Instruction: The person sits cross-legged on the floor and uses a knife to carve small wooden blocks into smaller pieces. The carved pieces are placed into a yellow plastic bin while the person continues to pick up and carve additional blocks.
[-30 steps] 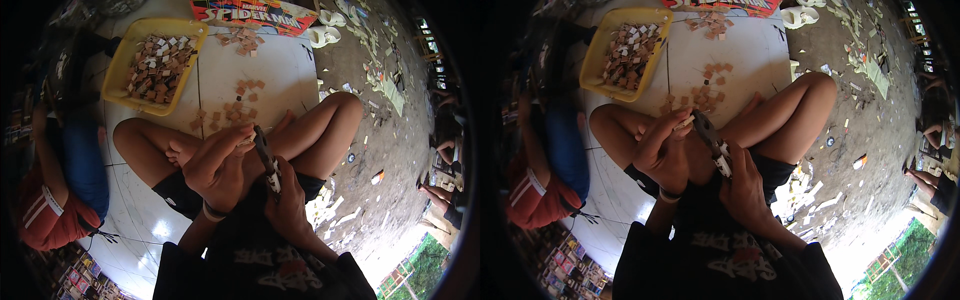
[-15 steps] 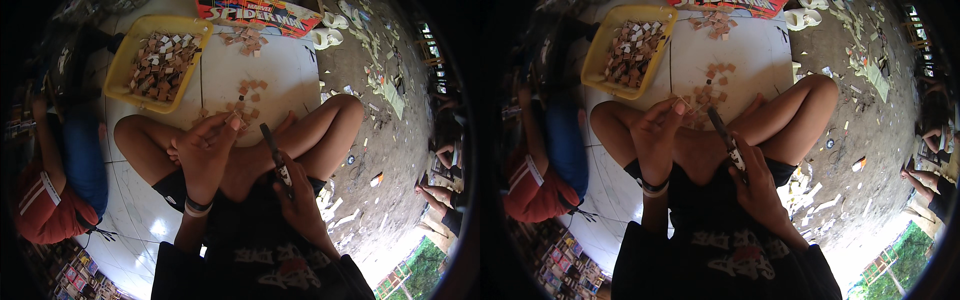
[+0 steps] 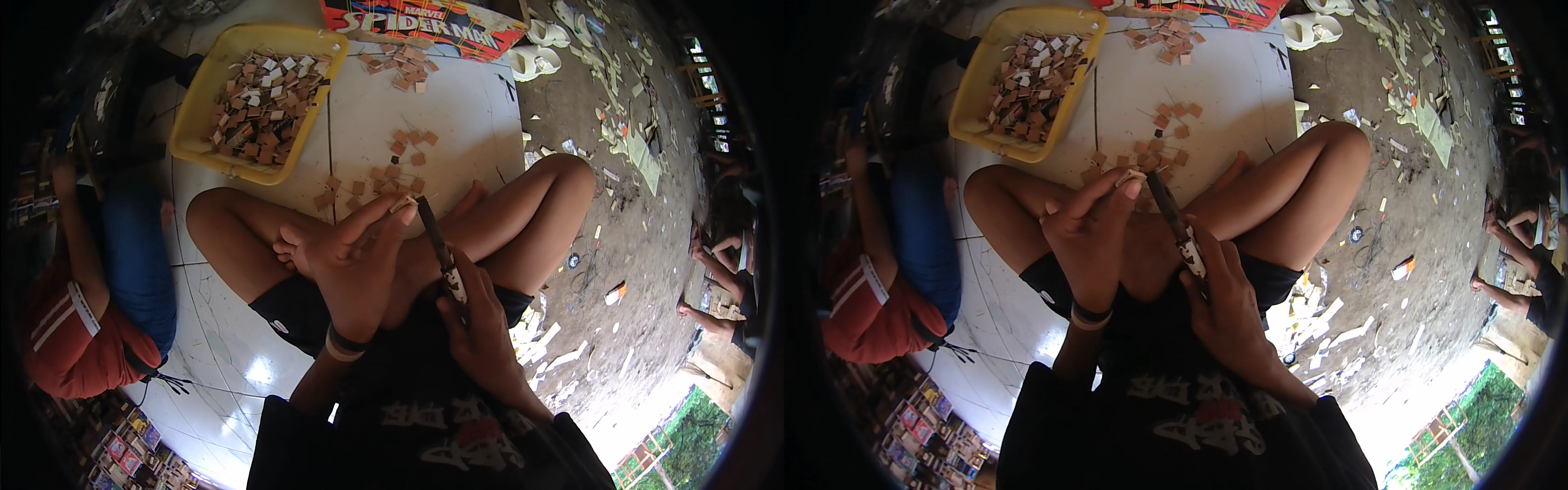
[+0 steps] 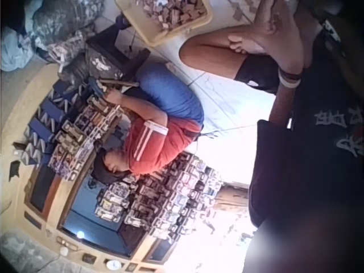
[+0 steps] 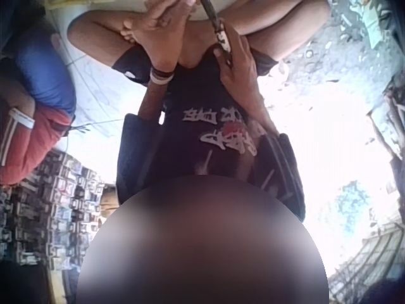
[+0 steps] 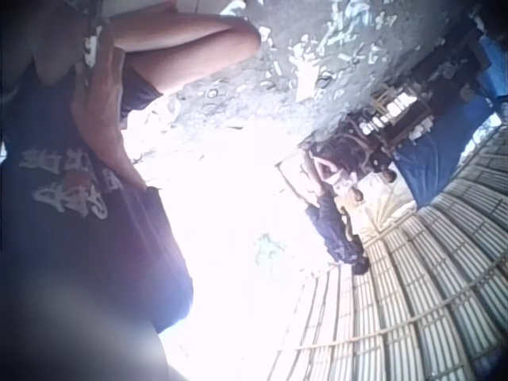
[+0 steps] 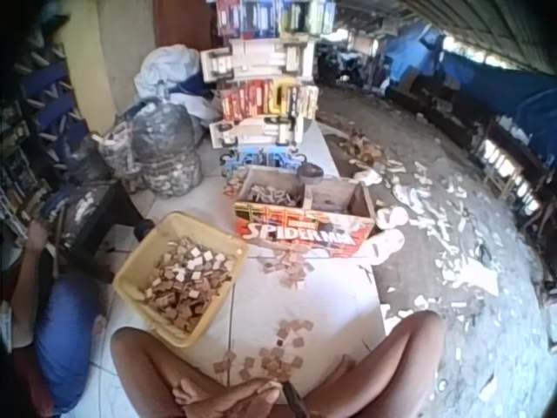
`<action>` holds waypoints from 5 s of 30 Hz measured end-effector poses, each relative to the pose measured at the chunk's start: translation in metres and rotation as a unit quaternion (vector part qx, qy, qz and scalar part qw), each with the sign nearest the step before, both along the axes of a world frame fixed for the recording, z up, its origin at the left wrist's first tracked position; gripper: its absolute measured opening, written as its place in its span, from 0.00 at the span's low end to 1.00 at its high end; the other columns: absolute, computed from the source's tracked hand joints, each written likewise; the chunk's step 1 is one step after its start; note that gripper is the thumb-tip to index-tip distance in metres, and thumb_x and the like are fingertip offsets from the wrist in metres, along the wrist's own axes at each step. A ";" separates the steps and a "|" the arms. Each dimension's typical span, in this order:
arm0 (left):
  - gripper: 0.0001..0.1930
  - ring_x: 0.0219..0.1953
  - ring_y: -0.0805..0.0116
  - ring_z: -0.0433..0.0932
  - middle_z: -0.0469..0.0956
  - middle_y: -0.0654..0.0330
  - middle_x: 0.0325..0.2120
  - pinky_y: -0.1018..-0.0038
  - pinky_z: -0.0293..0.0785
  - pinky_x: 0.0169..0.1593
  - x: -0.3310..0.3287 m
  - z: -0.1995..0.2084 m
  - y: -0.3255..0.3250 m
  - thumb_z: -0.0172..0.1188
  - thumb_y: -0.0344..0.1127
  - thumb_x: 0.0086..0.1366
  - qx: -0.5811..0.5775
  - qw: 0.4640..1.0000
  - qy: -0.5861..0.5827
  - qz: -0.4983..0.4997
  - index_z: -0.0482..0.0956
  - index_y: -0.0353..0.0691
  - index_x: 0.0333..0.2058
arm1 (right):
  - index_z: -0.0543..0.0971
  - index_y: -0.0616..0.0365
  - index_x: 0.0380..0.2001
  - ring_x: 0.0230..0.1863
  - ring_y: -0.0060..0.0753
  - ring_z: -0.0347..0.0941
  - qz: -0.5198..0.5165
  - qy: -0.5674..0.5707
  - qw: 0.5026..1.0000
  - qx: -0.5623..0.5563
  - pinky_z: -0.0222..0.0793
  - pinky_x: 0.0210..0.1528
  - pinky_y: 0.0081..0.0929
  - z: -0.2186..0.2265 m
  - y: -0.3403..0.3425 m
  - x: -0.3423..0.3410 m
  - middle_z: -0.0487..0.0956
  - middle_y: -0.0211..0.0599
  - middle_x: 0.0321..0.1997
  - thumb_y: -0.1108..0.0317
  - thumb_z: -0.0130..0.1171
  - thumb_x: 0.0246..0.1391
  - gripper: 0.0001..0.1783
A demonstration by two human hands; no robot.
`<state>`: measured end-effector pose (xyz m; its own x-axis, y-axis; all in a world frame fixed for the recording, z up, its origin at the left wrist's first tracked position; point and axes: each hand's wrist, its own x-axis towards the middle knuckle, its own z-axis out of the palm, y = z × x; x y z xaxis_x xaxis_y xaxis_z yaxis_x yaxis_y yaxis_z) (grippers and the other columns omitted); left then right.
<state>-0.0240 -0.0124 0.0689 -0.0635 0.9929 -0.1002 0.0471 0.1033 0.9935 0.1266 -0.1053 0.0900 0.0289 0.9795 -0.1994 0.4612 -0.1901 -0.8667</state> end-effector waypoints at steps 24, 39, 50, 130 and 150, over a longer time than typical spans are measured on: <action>0.11 0.31 0.79 0.81 0.90 0.62 0.34 0.82 0.71 0.39 0.008 -0.007 0.002 0.75 0.25 0.61 0.230 0.952 0.194 0.055 0.91 0.37 0.44 | 0.61 0.65 0.74 0.55 0.66 0.78 0.029 -0.079 0.996 -0.010 0.76 0.54 0.45 0.000 0.005 0.001 0.74 0.64 0.60 0.87 0.54 0.61 0.37; 0.13 0.40 0.66 0.89 0.88 0.51 0.38 0.77 0.85 0.46 -0.035 0.000 0.021 0.69 0.28 0.70 -0.105 0.986 -0.121 -0.040 0.84 0.24 0.48 | 0.59 0.60 0.76 0.71 0.59 0.70 0.077 0.102 0.990 -0.055 0.65 0.69 0.44 -0.009 0.015 0.033 0.71 0.59 0.70 0.83 0.57 0.63 0.40; 0.12 0.40 0.70 0.88 0.88 0.53 0.38 0.78 0.85 0.46 -0.028 0.004 0.019 0.70 0.28 0.70 -0.113 0.988 -0.101 -0.042 0.84 0.25 0.47 | 0.58 0.61 0.75 0.54 0.43 0.72 0.068 0.110 0.988 -0.079 0.69 0.57 0.34 -0.006 0.010 0.023 0.75 0.48 0.53 0.81 0.56 0.67 0.36; 0.09 0.48 0.70 0.86 0.86 0.53 0.45 0.76 0.81 0.55 -0.007 -0.050 -0.004 0.63 0.19 0.69 -0.050 0.977 -0.159 -0.136 0.82 0.28 0.47 | 0.76 0.59 0.54 0.37 0.23 0.77 -0.005 0.445 0.828 -0.341 0.74 0.41 0.26 -0.032 -0.013 0.026 0.79 0.31 0.36 0.61 0.60 0.72 0.15; 0.19 0.43 0.47 0.88 0.87 0.48 0.41 0.57 0.83 0.47 -0.036 -0.131 0.072 0.65 0.44 0.70 -0.035 0.924 0.377 -0.057 0.79 0.40 0.54 | 0.65 0.57 0.71 0.48 0.32 0.82 -0.131 0.261 0.911 -0.291 0.83 0.49 0.33 -0.053 -0.020 0.051 0.81 0.39 0.49 0.54 0.58 0.73 0.32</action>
<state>-0.0598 0.0592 -0.0621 -0.0363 0.9903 -0.1344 0.7372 0.1173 0.6654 0.1773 -0.1256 0.0372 -0.0012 0.6769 -0.7361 -0.1126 -0.7315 -0.6725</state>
